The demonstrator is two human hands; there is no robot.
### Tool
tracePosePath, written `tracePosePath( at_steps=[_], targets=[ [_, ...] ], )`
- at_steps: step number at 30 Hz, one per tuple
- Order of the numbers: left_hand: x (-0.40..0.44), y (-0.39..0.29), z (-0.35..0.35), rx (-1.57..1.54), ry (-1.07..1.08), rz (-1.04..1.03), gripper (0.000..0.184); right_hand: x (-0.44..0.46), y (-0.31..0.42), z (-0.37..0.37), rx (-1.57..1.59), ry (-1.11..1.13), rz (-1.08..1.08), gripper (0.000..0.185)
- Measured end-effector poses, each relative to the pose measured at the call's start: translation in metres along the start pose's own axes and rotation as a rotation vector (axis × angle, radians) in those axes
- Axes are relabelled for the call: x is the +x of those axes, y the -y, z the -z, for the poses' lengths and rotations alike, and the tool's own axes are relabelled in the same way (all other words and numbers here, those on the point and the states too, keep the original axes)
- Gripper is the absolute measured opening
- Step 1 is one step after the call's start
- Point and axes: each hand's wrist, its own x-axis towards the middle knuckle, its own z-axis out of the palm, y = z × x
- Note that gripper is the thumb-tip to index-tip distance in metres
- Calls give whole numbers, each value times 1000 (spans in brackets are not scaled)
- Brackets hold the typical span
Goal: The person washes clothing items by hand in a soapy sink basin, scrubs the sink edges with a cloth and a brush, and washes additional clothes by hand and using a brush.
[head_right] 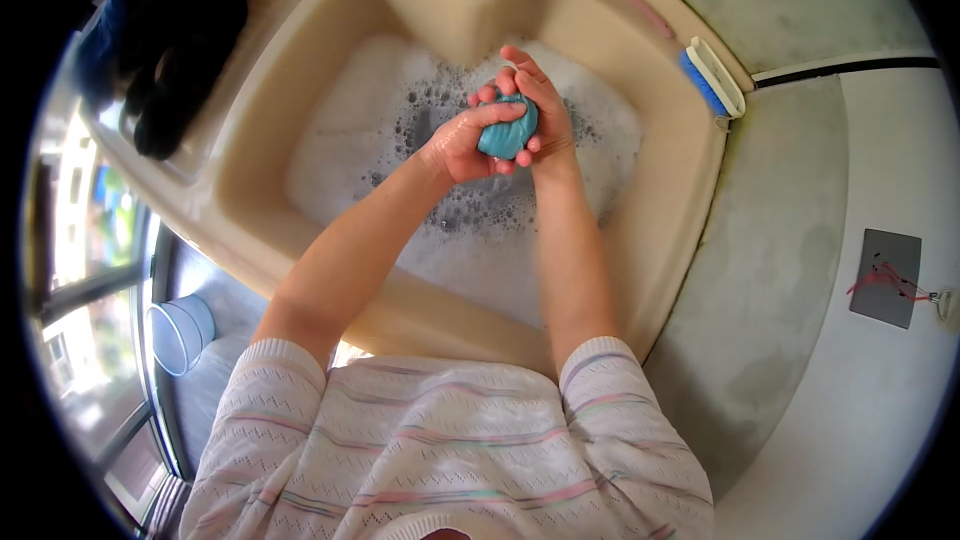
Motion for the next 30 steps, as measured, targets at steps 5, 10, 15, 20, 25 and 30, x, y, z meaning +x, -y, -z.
tracePosePath(
  at_steps=[5, 10, 15, 20, 25, 30],
  targets=[
    [4, 1, -1, 121, -55, -12, 18, 19, 20, -2, -328, -167, -139, 12],
    [12, 8, 1, 319, -388, -46, 15, 25, 10, 2, -473, -341, -183, 14],
    [21, 17, 27, 937, -706, -123, 26, 33, -16, 21, -512, -531, -102, 12],
    [25, 27, 44, 1334, -981, -226, 29, 38, -47, 45, -521, -723, 35, 14],
    [33, 26, 46, 1235, -819, -223, 29, 30, -16, 32, -407, -568, -77, 18],
    [2, 7, -14, 123, -42, 58, 28, -3, 29, -8, -70, -172, 60, 41]
  ],
)
